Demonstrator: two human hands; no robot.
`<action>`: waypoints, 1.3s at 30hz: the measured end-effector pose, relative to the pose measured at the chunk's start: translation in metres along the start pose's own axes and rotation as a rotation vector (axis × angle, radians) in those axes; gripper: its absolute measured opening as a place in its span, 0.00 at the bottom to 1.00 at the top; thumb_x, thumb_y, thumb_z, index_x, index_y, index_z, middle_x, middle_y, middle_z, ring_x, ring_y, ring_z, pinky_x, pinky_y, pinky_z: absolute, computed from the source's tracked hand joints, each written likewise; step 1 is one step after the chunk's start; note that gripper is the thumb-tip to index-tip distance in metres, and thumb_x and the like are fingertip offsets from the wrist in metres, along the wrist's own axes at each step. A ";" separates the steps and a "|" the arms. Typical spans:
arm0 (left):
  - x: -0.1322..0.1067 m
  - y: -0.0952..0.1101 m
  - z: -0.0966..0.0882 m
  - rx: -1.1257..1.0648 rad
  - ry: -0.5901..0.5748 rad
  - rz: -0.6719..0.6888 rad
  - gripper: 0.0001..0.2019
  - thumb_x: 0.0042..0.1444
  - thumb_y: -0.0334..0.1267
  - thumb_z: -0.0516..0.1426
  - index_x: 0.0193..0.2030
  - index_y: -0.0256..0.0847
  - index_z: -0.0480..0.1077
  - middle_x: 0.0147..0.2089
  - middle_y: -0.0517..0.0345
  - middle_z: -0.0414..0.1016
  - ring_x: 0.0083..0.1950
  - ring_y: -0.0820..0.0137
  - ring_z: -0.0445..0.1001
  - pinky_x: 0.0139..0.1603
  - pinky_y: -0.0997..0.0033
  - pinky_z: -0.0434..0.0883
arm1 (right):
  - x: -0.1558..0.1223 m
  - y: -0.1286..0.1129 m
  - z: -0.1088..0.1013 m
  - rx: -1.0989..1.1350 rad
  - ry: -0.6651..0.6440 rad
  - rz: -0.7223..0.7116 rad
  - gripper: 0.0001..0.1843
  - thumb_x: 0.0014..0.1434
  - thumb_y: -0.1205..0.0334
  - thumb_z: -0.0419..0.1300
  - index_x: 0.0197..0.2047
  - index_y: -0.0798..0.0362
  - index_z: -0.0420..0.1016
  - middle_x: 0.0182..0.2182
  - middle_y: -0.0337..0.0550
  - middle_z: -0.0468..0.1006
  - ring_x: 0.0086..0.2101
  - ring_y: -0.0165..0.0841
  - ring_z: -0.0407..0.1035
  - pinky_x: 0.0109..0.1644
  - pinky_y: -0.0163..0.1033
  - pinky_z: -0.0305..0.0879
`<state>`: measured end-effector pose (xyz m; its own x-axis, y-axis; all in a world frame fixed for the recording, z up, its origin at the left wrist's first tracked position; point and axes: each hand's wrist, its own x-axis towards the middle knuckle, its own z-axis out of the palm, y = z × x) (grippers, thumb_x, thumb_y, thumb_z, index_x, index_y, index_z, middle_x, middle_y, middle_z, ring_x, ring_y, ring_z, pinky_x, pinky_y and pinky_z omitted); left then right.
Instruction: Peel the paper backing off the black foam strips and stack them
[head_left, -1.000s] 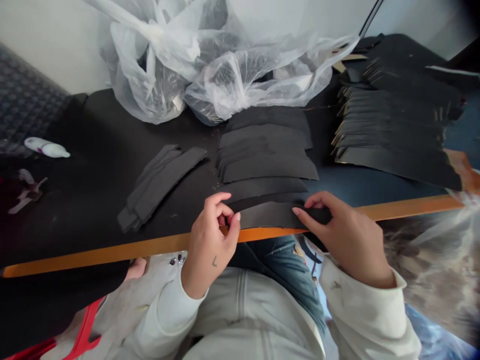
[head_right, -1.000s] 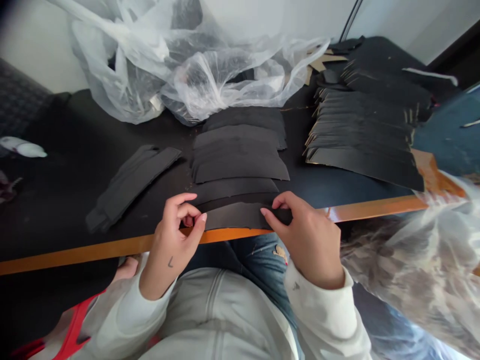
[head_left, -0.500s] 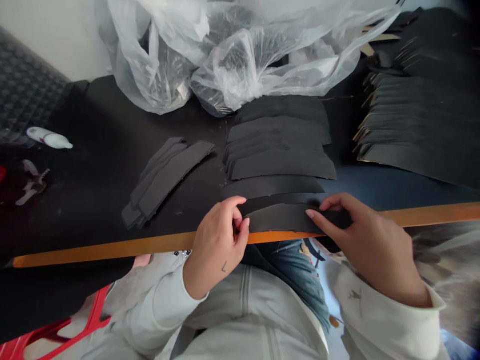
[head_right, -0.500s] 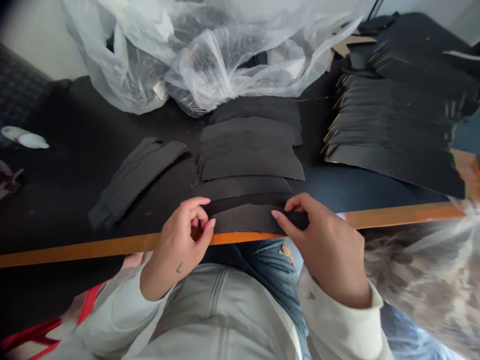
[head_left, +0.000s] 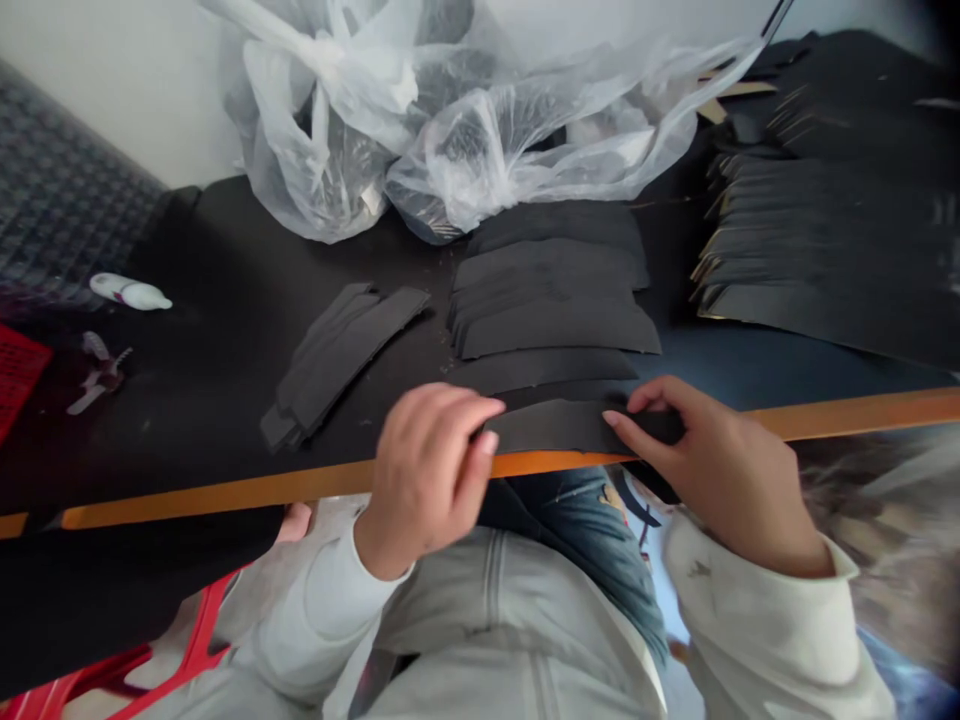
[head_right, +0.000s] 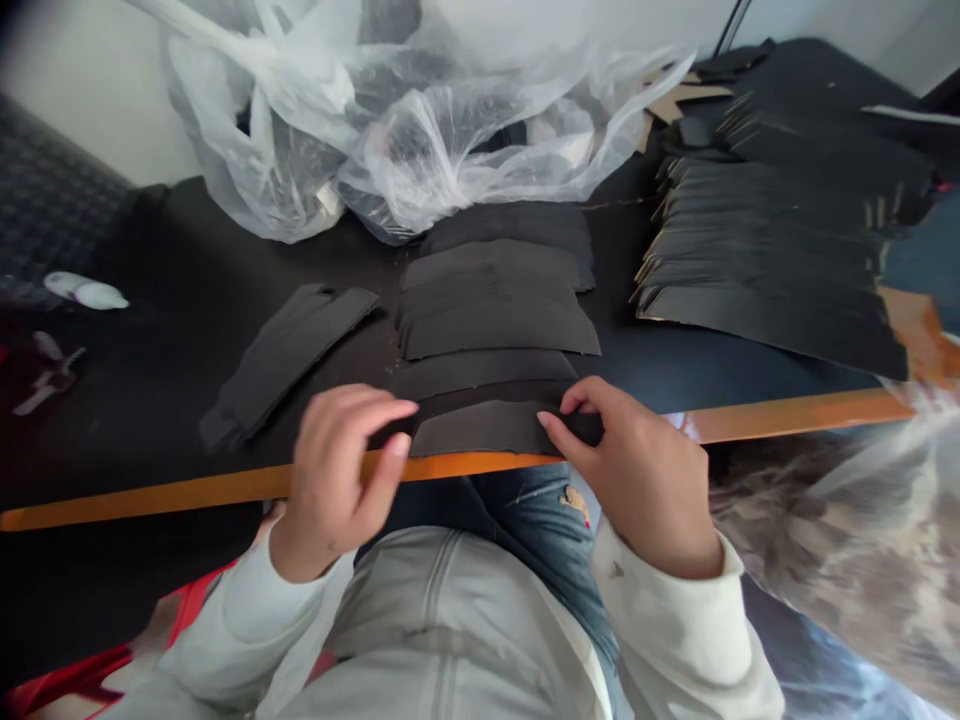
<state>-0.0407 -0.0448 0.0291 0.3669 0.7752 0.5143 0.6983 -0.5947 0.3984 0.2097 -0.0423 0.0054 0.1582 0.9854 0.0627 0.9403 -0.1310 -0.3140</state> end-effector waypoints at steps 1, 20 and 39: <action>0.004 0.004 0.003 -0.010 -0.116 0.106 0.12 0.66 0.33 0.52 0.55 0.38 0.68 0.55 0.48 0.75 0.59 0.61 0.71 0.60 0.60 0.67 | 0.001 -0.001 0.001 0.005 0.003 -0.009 0.17 0.56 0.41 0.61 0.36 0.46 0.74 0.28 0.37 0.79 0.22 0.32 0.66 0.24 0.35 0.46; -0.020 0.017 0.032 0.287 -0.519 0.273 0.48 0.59 0.67 0.50 0.74 0.29 0.47 0.76 0.46 0.46 0.75 0.55 0.52 0.71 0.56 0.57 | -0.025 0.012 -0.023 0.358 0.127 0.110 0.22 0.54 0.38 0.63 0.34 0.49 0.77 0.23 0.37 0.77 0.21 0.29 0.70 0.26 0.34 0.61; -0.034 0.028 0.037 0.424 -0.439 0.204 0.39 0.66 0.59 0.46 0.72 0.27 0.53 0.74 0.44 0.54 0.72 0.56 0.59 0.67 0.57 0.62 | -0.016 0.010 -0.001 0.317 0.122 0.049 0.12 0.60 0.52 0.61 0.30 0.50 0.75 0.21 0.34 0.76 0.21 0.27 0.68 0.26 0.33 0.56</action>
<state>-0.0105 -0.0801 -0.0049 0.6728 0.7238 0.1535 0.7372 -0.6734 -0.0560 0.2173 -0.0594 0.0017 0.2539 0.9560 0.1472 0.7932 -0.1188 -0.5972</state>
